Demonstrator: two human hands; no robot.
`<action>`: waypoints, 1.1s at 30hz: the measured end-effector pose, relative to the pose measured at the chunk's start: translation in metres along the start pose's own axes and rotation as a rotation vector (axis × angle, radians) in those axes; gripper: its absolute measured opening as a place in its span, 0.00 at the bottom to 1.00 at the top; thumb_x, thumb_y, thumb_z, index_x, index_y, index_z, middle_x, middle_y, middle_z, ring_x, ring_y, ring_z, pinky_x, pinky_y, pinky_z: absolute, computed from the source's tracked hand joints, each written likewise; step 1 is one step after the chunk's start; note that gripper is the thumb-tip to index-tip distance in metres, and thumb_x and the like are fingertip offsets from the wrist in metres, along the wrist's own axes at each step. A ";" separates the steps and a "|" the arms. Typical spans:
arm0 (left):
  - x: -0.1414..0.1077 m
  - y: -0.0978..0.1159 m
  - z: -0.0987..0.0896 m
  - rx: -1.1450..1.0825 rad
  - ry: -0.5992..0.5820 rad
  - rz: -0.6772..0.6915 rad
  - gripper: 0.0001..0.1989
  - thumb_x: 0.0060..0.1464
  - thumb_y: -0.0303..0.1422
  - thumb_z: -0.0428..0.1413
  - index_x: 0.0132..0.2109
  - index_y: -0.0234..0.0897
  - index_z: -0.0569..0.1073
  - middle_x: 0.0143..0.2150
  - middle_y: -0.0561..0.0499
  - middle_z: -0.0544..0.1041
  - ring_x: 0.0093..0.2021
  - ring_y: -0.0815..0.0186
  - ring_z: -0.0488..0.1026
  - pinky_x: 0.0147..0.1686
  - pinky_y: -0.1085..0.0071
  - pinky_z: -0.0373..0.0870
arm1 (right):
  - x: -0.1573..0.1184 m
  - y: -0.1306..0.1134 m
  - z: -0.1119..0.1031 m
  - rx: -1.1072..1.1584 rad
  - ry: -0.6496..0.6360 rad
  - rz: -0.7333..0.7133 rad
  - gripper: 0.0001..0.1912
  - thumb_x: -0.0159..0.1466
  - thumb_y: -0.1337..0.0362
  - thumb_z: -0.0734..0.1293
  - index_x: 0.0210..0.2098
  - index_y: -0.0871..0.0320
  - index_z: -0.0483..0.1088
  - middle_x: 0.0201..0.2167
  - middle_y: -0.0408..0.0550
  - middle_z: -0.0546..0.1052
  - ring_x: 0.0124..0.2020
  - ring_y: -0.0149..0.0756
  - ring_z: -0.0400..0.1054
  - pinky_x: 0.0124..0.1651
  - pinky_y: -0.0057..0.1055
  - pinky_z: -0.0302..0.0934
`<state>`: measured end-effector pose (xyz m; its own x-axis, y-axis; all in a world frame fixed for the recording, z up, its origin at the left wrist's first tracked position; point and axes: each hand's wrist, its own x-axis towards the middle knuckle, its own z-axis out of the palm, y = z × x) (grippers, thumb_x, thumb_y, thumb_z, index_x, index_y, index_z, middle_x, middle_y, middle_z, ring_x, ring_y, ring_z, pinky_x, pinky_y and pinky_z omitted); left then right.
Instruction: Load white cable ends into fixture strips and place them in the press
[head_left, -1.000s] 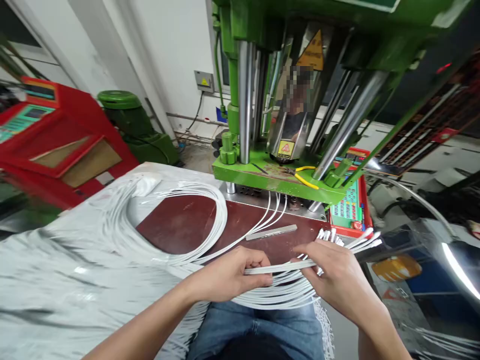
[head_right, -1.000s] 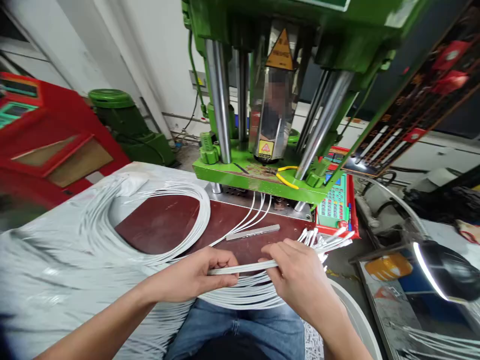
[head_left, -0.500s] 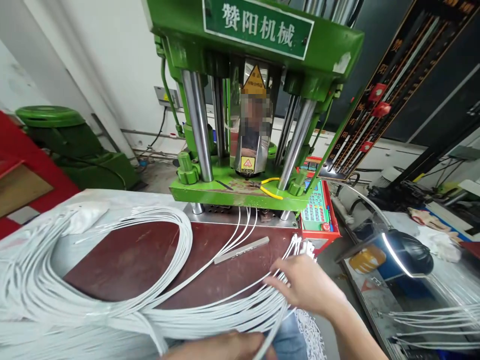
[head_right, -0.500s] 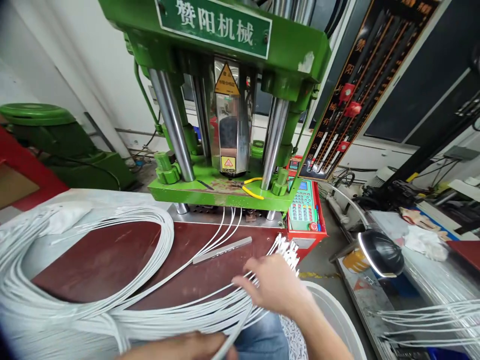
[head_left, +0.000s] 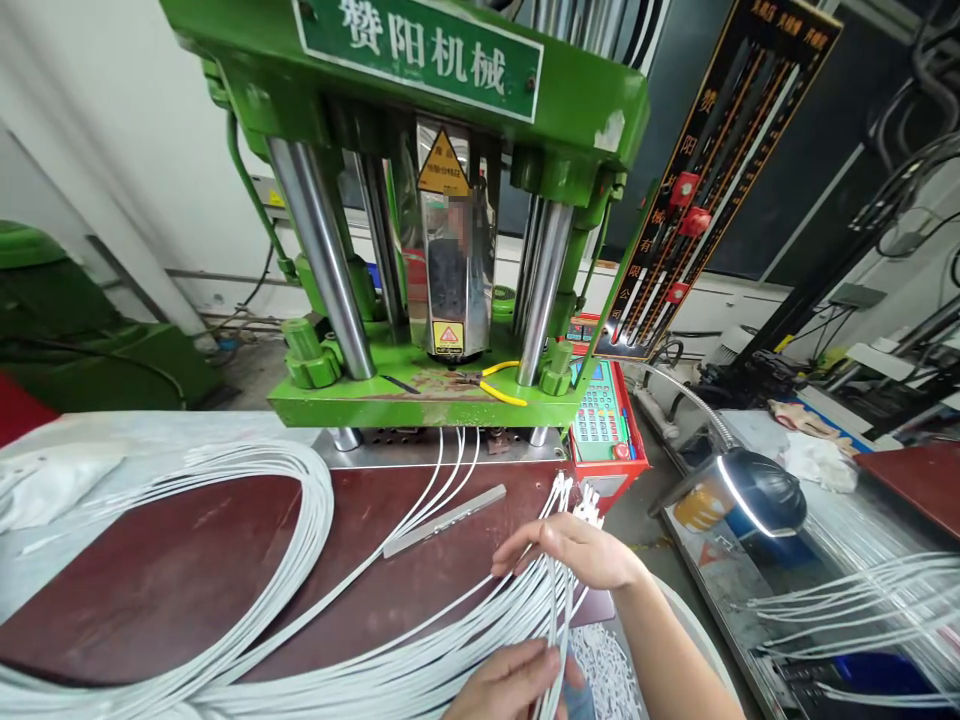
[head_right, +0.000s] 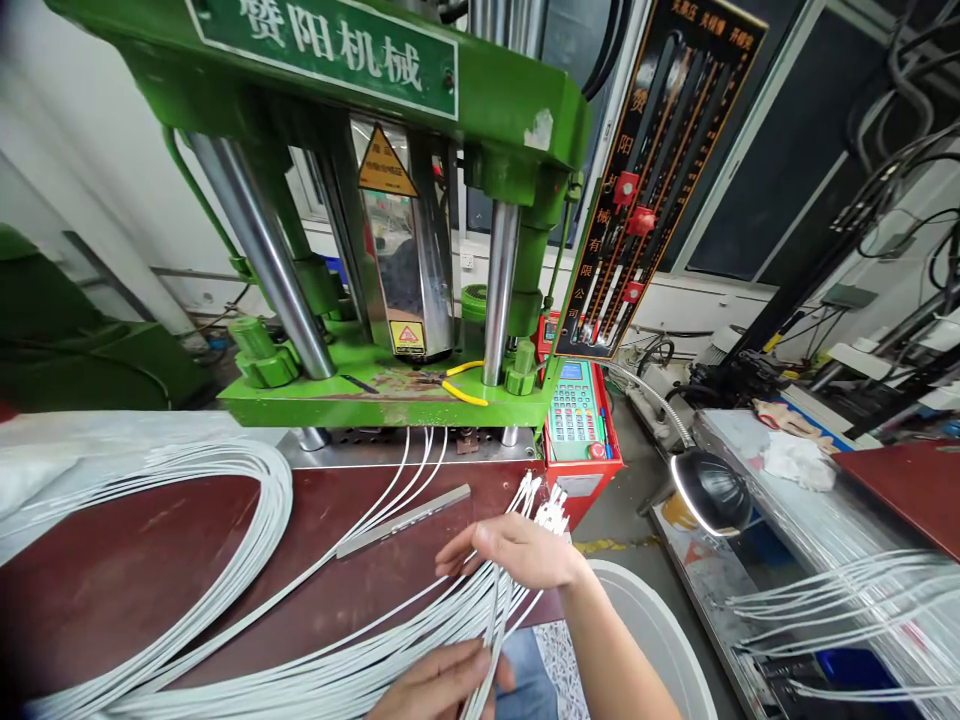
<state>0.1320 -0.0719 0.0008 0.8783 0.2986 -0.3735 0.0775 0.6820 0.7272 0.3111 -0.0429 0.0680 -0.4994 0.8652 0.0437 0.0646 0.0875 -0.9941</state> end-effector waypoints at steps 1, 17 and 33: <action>0.006 0.000 0.003 -0.070 0.013 0.021 0.30 0.44 0.56 0.58 0.38 0.30 0.73 0.17 0.54 0.67 0.16 0.74 0.56 0.19 0.74 0.43 | 0.002 0.003 0.004 0.027 -0.008 0.007 0.33 0.67 0.43 0.52 0.49 0.66 0.71 0.43 0.60 0.76 0.46 0.44 0.71 0.48 0.41 0.65; 0.021 0.016 0.009 -0.312 0.236 0.248 0.17 0.48 0.43 0.61 0.30 0.33 0.69 0.22 0.51 0.72 0.14 0.72 0.64 0.12 0.76 0.60 | 0.002 0.014 0.014 -0.171 0.097 0.127 0.27 0.68 0.46 0.54 0.51 0.60 0.70 0.43 0.55 0.77 0.44 0.41 0.71 0.46 0.36 0.66; -0.015 0.029 -0.023 -0.255 0.381 0.331 0.14 0.52 0.40 0.59 0.42 0.36 0.71 0.28 0.53 0.71 0.25 0.68 0.69 0.31 0.67 0.68 | 0.006 0.043 -0.006 -1.265 0.369 0.357 0.22 0.71 0.53 0.54 0.32 0.60 0.72 0.33 0.52 0.76 0.37 0.41 0.70 0.40 0.34 0.59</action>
<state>0.1101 -0.0412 0.0137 0.6000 0.7119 -0.3651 -0.3313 0.6365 0.6965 0.3159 -0.0306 0.0257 -0.0443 0.9986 0.0276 0.9794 0.0489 -0.1958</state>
